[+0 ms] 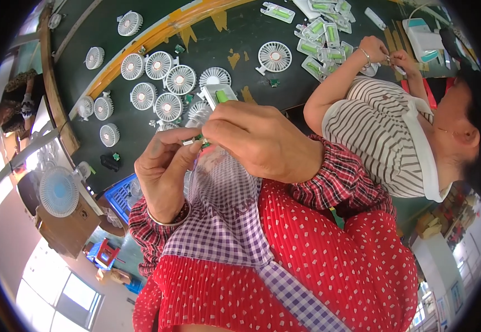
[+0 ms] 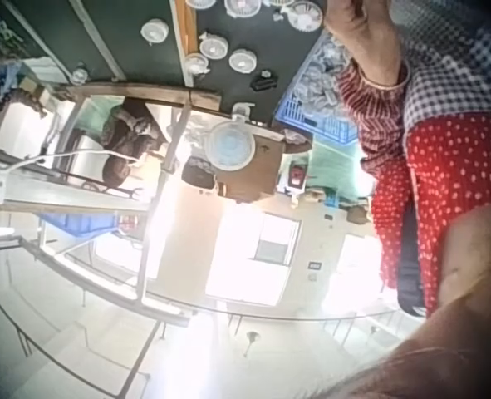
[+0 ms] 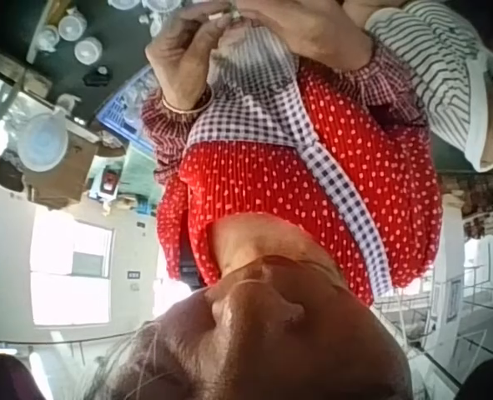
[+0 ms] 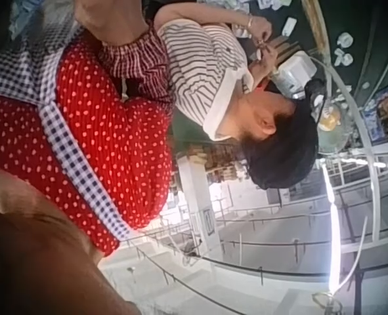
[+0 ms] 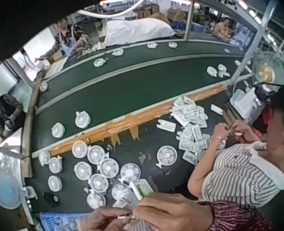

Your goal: The person connects electronic circuit boards to handheld fan assemblies by hand, plugging wire connectors together and pressing the boards to illuminate their digital displays.

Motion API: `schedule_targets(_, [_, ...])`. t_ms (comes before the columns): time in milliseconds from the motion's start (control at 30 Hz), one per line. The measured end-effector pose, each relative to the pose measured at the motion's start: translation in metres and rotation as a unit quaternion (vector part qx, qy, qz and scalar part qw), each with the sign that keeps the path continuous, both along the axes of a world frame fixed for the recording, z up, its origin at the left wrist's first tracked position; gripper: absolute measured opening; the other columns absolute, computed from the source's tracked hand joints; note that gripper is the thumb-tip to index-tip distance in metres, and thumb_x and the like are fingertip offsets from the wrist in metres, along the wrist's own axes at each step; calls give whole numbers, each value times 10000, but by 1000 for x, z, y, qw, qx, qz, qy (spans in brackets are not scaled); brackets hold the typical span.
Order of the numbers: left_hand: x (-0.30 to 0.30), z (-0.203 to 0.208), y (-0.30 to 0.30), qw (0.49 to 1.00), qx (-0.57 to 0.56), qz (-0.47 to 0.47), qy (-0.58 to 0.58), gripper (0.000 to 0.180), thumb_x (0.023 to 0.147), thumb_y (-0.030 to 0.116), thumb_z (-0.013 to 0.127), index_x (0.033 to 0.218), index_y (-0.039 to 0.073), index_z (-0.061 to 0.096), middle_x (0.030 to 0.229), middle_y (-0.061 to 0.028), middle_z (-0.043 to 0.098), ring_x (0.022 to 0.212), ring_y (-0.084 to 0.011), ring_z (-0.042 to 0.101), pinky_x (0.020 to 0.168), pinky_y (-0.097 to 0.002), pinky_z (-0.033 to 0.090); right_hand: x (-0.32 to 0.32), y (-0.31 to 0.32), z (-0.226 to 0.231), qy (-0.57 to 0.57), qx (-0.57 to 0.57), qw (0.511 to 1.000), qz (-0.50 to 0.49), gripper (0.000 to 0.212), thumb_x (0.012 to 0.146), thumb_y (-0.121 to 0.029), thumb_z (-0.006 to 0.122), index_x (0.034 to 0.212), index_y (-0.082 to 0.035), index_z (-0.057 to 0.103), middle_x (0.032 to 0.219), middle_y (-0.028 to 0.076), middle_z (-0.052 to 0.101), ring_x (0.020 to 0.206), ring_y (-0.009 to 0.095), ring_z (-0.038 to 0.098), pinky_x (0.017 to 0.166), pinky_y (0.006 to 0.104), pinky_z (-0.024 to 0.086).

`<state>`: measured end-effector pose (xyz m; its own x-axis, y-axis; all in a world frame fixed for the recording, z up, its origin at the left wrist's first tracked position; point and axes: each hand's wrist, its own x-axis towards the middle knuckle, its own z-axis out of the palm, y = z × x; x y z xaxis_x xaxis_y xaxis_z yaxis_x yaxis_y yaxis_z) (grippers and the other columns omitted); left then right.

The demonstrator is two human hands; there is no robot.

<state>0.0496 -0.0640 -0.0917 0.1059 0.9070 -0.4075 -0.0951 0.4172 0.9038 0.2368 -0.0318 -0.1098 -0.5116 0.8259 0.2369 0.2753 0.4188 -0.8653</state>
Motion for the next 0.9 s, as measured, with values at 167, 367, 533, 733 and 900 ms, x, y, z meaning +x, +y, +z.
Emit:
schedule_targets(167, [1, 0, 0, 1000, 4, 4, 0, 157, 834, -78, 619, 984, -33, 637, 882, -27, 645, 691, -46, 547, 609, -171, 430, 0, 1, 2, 6, -27, 1000, 3, 202, 724, 31, 613, 907, 6, 532, 852, 112, 545, 749, 283, 584, 610, 350, 493])
schedule_targets(367, [9, -4, -3, 996, 58, 22, 63, 150, 822, -70, 633, 962, -16, 648, 818, 3, 610, 655, -23, 498, 568, -160, 375, 1, 1, 2, -19, -2, 1000, 17, 235, 704, 40, 596, 927, 16, 526, 870, 128, 545, 781, 299, 582, 640, 367, 494])
schedule_targets(533, [11, -10, -8, 996, 38, 36, 70, 163, 829, -56, 635, 984, -7, 643, 788, 10, 596, 642, -18, 490, 559, -156, 370, -5, -1, 1, -33, 18, 999, 3, 259, 696, 39, 591, 945, 21, 523, 876, 134, 544, 795, 307, 581, 651, 380, 495])
schedule_targets(733, [16, -10, -6, 997, 16, 63, 48, 166, 841, -21, 639, 1005, 8, 642, 717, 13, 601, 584, -23, 491, 516, -164, 380, 0, 1, 2, 39, -134, 989, -43, 102, 805, 23, 610, 876, 10, 537, 812, 120, 559, 664, 263, 573, 574, 329, 458])
schedule_targets(900, [15, -12, -7, 996, -2, 62, 56, 188, 841, -48, 627, 1028, -35, 613, 790, -40, 623, 642, -55, 516, 567, -178, 413, 1, 0, 3, 12, -159, 986, -47, 128, 791, 27, 618, 879, 5, 529, 786, 107, 559, 650, 264, 566, 571, 336, 456])
